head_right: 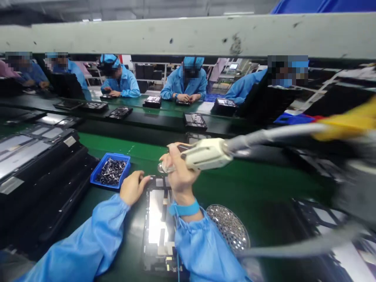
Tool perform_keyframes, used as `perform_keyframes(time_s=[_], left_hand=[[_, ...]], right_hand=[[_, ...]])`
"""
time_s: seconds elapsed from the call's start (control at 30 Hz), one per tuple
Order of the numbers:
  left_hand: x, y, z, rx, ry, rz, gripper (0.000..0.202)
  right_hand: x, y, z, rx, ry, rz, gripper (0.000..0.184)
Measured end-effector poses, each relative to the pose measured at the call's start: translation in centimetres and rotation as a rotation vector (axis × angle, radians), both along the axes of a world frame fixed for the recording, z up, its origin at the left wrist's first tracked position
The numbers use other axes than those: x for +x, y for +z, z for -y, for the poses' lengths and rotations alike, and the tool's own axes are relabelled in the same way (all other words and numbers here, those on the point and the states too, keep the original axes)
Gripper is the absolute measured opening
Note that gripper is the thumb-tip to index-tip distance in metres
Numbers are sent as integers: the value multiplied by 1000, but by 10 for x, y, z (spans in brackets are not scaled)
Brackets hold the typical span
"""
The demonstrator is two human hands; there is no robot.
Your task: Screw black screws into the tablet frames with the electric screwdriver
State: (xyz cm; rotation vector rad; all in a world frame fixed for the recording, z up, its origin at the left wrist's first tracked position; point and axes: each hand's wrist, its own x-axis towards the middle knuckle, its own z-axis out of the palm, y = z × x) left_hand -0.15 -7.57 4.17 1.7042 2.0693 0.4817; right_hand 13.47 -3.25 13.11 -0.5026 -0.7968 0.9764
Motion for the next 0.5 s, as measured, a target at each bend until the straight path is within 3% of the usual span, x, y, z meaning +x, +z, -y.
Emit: perform_keyframes(time_s=[0.13, 0.2, 0.27, 0.37, 0.43, 0.5], left_hand=[[21, -15, 80, -172, -59, -43, 38], [32, -28, 111, -120, -8, 89, 34], [36, -37, 125, -32, 63, 291, 32], [29, -35, 108, 93, 169, 569, 32], [17, -19, 71, 140, 240, 612, 35], [4, 4, 16, 143, 298, 552, 38]], right_hand=[[20, 17, 10, 52, -78, -87, 38], [25, 24, 12, 51, -77, -124, 35], [33, 34, 16, 45, -82, -182, 33], [56, 52, 30, 84, -119, -242, 32], [76, 60, 43, 126, -138, -213, 29], [97, 60, 56, 158, -150, -154, 27]])
